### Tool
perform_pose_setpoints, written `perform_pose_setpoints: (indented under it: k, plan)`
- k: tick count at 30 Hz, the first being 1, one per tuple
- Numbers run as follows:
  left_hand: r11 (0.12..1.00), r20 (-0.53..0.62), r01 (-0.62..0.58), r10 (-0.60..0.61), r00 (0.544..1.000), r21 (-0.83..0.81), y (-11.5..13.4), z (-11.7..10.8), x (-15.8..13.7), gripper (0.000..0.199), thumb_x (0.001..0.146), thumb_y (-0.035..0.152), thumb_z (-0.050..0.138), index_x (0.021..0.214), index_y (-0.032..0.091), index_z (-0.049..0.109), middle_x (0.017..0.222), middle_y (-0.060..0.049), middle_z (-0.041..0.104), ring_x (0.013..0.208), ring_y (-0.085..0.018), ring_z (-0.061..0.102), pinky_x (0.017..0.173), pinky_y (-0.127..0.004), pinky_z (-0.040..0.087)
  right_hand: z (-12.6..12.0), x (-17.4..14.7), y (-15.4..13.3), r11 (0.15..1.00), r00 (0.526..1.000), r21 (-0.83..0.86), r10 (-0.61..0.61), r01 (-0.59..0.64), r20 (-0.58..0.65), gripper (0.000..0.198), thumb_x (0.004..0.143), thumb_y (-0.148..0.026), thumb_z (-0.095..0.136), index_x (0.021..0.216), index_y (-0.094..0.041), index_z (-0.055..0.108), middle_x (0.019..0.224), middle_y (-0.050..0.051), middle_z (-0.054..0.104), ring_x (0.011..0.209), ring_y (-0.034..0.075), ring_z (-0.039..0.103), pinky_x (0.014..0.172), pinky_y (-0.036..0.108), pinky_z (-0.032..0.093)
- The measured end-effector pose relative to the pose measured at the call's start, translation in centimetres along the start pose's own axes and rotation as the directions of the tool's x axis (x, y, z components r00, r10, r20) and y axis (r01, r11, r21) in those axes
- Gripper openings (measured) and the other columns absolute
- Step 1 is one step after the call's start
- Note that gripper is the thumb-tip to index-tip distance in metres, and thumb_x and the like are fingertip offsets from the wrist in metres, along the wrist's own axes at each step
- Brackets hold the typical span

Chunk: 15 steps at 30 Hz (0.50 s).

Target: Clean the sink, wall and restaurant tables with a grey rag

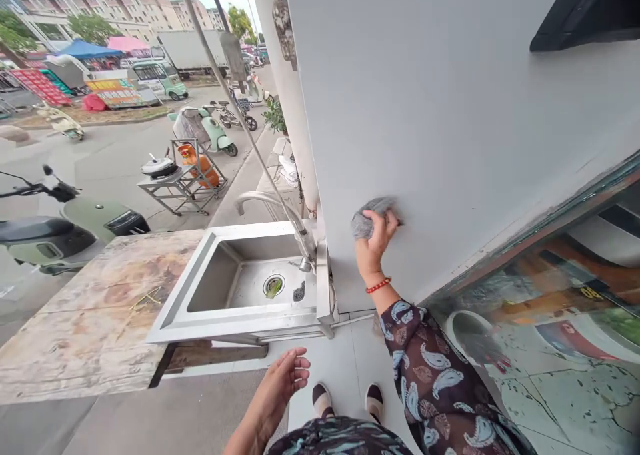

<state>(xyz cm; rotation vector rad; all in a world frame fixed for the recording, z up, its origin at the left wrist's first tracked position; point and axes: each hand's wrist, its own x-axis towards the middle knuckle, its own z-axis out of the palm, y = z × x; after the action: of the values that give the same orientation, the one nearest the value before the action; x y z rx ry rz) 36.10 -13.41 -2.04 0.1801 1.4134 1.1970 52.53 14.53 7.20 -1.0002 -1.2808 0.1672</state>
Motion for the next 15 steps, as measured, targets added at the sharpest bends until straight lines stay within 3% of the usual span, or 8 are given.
perform_pose_setpoints:
  k: [1,3,5,6,8,10,12,15]
  plan:
    - [1.000,-0.001,-0.004,0.004,1.000,0.005,0.3,-0.4,-0.1,0.044,0.073,0.043,0.083,0.102,0.013,0.069,0.079,-0.005,0.071,0.066,-0.013,0.065,0.064,-0.024,0.054,1.1,-1.8,-0.8,0.999,0.990,0.025,-0.039,0.036,0.134,0.062,0.064,0.005,0.041,0.112,-0.025,0.068,0.131,0.010,0.047,0.131,0.025,0.044,0.114,0.047,0.038]
    - [1.000,0.000,-0.008,0.008,1.000,0.020,0.9,-0.9,-0.1,0.044,0.072,0.042,0.083,0.103,0.013,0.069,0.081,-0.005,0.071,0.068,-0.013,0.066,0.065,-0.024,0.054,2.4,-5.0,-1.5,0.987,0.909,0.157,-0.078,0.014,0.410,0.062,0.063,0.008,0.043,0.104,-0.028,0.073,0.125,0.006,0.055,0.126,0.023,0.048,0.113,0.043,0.039]
    - [0.999,0.005,-0.006,0.006,1.000,0.036,1.4,-1.3,-0.1,0.043,0.072,0.040,0.083,0.103,0.013,0.070,0.081,-0.005,0.071,0.068,-0.013,0.066,0.065,-0.024,0.054,2.3,-7.5,-0.8,0.942,0.808,0.287,-0.031,-0.173,0.589,0.060,0.059,0.008,0.045,0.095,-0.028,0.076,0.119,0.002,0.063,0.121,0.021,0.053,0.111,0.039,0.041]
    - [0.999,0.010,-0.003,0.002,1.000,0.041,1.6,-1.6,-0.1,0.042,0.073,0.040,0.083,0.103,0.013,0.070,0.081,-0.005,0.071,0.067,-0.014,0.066,0.065,-0.024,0.054,1.8,-8.7,0.0,0.907,0.780,0.314,0.024,-0.280,0.626,0.057,0.058,0.006,0.046,0.091,-0.028,0.077,0.117,0.001,0.065,0.119,0.020,0.056,0.110,0.038,0.042]
    - [0.999,0.019,0.002,-0.003,1.000,0.042,1.8,-2.5,0.0,0.040,0.074,0.038,0.082,0.103,0.013,0.070,0.080,-0.005,0.071,0.066,-0.014,0.066,0.064,-0.024,0.054,-0.1,-10.9,2.3,0.833,0.779,0.300,0.225,-0.465,0.585,0.050,0.057,0.001,0.049,0.088,-0.026,0.077,0.112,0.002,0.068,0.114,0.020,0.059,0.108,0.036,0.044]
    - [0.999,0.019,0.005,-0.005,1.000,0.037,1.9,-3.6,0.1,0.037,0.076,0.036,0.080,0.102,0.013,0.070,0.079,-0.005,0.071,0.066,-0.014,0.066,0.064,-0.024,0.055,-2.5,-13.0,5.3,0.761,0.772,0.250,0.464,-0.598,0.434,0.046,0.059,-0.007,0.050,0.095,-0.022,0.075,0.107,0.004,0.069,0.108,0.020,0.061,0.100,0.035,0.048]
    - [1.000,0.003,0.008,-0.008,1.000,0.030,1.8,-4.9,0.3,0.031,0.079,0.033,0.078,0.102,0.012,0.070,0.079,-0.005,0.071,0.065,-0.014,0.066,0.063,-0.024,0.055,-5.1,-14.3,8.7,0.650,0.689,0.229,0.672,-0.725,0.271,0.045,0.064,-0.016,0.052,0.104,-0.018,0.071,0.098,0.005,0.069,0.095,0.019,0.062,0.085,0.031,0.053]
    - [1.000,-0.040,0.019,-0.018,0.999,0.010,1.6,-6.6,0.4,0.025,0.082,0.029,0.074,0.101,0.012,0.070,0.080,-0.006,0.072,0.066,-0.014,0.066,0.064,-0.024,0.056,-8.0,-14.1,13.2,0.494,0.529,0.237,0.841,-0.836,0.114,0.046,0.068,-0.025,0.057,0.113,-0.016,0.065,0.080,0.001,0.064,0.074,0.015,0.060,0.060,0.024,0.048]
